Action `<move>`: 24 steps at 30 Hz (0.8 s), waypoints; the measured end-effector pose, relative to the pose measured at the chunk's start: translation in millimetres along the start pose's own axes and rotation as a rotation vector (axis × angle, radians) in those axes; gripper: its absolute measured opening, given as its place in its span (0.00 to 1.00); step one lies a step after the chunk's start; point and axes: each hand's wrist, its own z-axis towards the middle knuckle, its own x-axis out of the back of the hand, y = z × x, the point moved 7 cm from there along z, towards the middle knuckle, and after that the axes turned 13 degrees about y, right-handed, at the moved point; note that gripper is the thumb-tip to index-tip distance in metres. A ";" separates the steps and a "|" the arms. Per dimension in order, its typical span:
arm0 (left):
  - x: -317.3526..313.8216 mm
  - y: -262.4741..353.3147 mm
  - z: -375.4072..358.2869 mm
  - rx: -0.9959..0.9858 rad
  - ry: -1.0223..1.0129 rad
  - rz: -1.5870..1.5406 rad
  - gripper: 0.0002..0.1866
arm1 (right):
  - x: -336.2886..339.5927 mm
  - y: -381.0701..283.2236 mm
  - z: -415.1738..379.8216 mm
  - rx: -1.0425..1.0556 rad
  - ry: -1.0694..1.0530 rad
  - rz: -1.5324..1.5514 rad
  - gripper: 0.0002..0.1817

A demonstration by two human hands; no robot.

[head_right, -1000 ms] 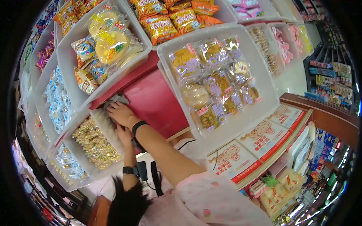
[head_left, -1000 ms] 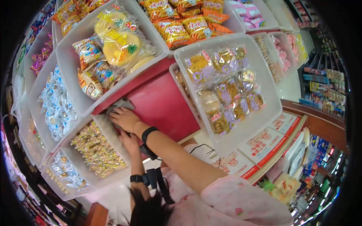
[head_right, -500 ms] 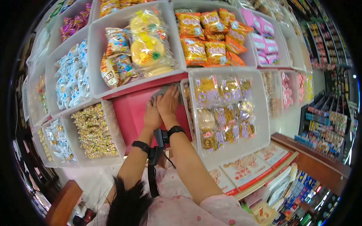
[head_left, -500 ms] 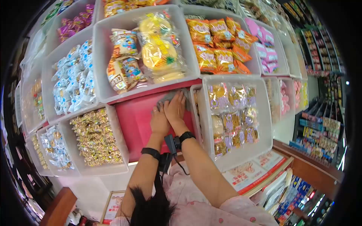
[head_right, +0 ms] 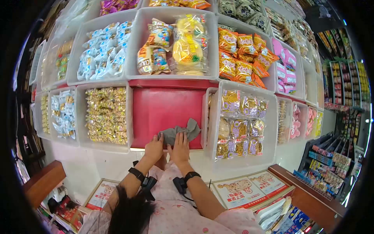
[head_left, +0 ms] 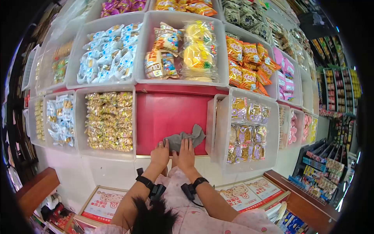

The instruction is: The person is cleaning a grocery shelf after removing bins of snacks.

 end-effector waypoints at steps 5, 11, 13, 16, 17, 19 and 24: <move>-1.2 4.9 50.6 0.038 0.070 0.114 0.29 | -6.0 11.1 99.9 0.028 0.087 0.025 0.43; 2.7 -13.0 65.9 0.115 0.071 0.156 0.32 | -15.9 -15.2 92.0 0.121 0.053 0.030 0.36; 9.2 -25.8 33.4 0.223 -0.066 0.110 0.33 | -20.1 -32.8 33.7 0.248 -0.021 -0.004 0.34; 16.0 -31.5 -19.7 0.324 -0.290 0.094 0.33 | -23.3 -46.6 -13.1 0.231 -0.117 0.081 0.34; 15.6 -32.7 -28.6 0.326 -0.363 0.125 0.33 | -24.9 -48.6 -13.4 0.260 -0.117 0.060 0.35; 20.6 -26.7 -20.5 0.259 -0.173 0.140 0.32 | -24.6 -53.3 -0.8 0.302 -0.133 0.009 0.37; 49.9 1.1 14.8 0.010 0.143 0.164 0.31 | -45.8 -66.4 92.1 0.348 -0.043 -0.033 0.35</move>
